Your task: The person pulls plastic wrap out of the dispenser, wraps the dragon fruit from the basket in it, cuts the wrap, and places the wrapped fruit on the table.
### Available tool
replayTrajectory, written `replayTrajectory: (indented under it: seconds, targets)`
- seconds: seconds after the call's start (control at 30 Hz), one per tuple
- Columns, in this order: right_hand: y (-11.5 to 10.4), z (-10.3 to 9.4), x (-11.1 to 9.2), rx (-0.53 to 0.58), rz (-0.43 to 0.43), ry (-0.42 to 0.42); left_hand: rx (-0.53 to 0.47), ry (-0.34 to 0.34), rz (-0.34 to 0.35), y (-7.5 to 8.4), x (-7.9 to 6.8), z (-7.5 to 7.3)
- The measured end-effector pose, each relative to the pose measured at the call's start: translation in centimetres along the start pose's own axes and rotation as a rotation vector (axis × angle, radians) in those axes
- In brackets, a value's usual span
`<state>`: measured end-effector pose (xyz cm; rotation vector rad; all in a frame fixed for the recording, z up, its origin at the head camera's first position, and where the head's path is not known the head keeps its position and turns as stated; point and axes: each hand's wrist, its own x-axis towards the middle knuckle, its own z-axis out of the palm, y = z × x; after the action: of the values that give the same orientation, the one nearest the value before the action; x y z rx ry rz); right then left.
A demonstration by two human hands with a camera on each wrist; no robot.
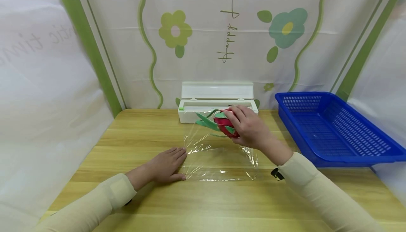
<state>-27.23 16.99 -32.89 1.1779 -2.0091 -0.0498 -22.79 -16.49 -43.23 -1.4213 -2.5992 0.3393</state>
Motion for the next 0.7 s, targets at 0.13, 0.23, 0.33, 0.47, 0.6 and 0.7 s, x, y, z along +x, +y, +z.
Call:
replayTrajectory:
  seconds: [0.13, 0.23, 0.33, 0.47, 0.6, 0.7]
  targets:
    - [-0.6, 1.2, 0.2, 0.014, -0.018, 0.008, 0.001, -0.003, -0.002, 0.0, 0.0, 0.0]
    - [-1.0, 2.0, 0.3, 0.051, -0.021, 0.006, -0.003, -0.007, -0.005, 0.0, 0.0, -0.1]
    - [-1.4, 2.7, 0.3, 0.082, -0.019, -0.008, -0.007, -0.006, -0.006, 0.0, 0.0, -0.1]
    - [-1.9, 3.5, 0.3, 0.09, -0.028, -0.027, -0.01, -0.008, -0.007, 0.0, 0.0, -0.2]
    - [-2.2, 4.3, 0.1, 0.089, -0.035, -0.06, -0.005, -0.019, -0.009, 0.0, 0.0, -0.2]
    - [-2.4, 4.7, -0.1, 0.102, -0.024, -0.097, -0.001, -0.025, -0.008, 0.0, 0.0, -0.2]
